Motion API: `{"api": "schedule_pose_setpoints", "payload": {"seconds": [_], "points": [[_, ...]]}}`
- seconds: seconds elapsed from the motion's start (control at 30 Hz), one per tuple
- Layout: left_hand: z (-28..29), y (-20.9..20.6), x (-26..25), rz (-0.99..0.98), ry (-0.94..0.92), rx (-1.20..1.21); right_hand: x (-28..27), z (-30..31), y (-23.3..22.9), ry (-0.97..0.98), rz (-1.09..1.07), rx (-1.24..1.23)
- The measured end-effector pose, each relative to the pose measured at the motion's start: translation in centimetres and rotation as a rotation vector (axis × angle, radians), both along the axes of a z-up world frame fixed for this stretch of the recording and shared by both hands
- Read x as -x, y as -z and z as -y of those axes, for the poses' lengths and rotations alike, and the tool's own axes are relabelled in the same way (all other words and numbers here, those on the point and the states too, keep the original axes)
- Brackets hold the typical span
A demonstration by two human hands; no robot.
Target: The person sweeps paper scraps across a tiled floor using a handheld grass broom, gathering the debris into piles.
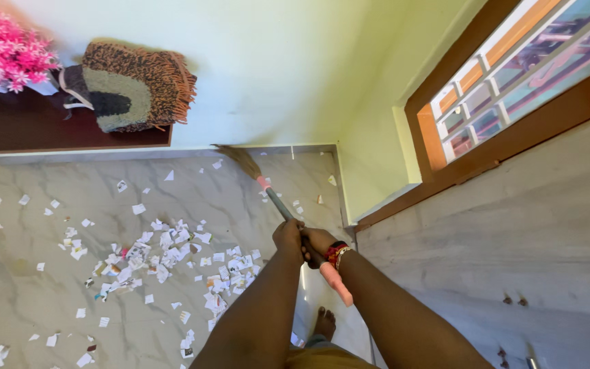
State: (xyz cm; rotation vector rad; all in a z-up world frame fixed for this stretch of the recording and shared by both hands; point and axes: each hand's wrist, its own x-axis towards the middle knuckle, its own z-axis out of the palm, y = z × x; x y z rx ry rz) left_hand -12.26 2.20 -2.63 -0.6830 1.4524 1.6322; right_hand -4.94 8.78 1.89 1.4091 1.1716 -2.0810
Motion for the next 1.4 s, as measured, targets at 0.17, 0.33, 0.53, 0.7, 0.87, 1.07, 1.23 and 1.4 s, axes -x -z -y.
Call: {"api": "schedule_pose_setpoints", "payload": {"seconds": [0.17,0.33,0.53,0.7,0.87,1.07,1.23,1.4], "points": [[-3.0,0.3,1.7,0.150,0.200,0.065,1.0,-2.3,2.4,0.110,0.018,0.036],[-4.1,2.3,4.9,0.219,0.237,0.111,4.0,-3.6,5.6,0.185,0.047,0.070],[-0.2,5.7,8.1,0.263,0.043,0.139,8.4,-0.7,7.4,0.004,0.046,0.112],[4.6,5.2,9.3,0.257,-0.169,0.141,11.3,3.5,5.5,-0.204,0.093,-0.007],[8.0,3.0,9.3,0.268,-0.321,0.109,12.3,5.5,4.5,-0.408,0.080,0.111],[9.1,-0.9,7.5,0.110,-0.457,0.139,11.1,6.2,2.0,-0.498,0.004,0.112],[7.1,-1.0,4.6,0.004,-0.360,0.062,7.1,4.8,0.6,-0.359,-0.022,0.041],[2.7,0.2,0.1,-0.045,-0.138,-0.028,0.9,2.0,0.7,-0.104,-0.030,0.037]]}}
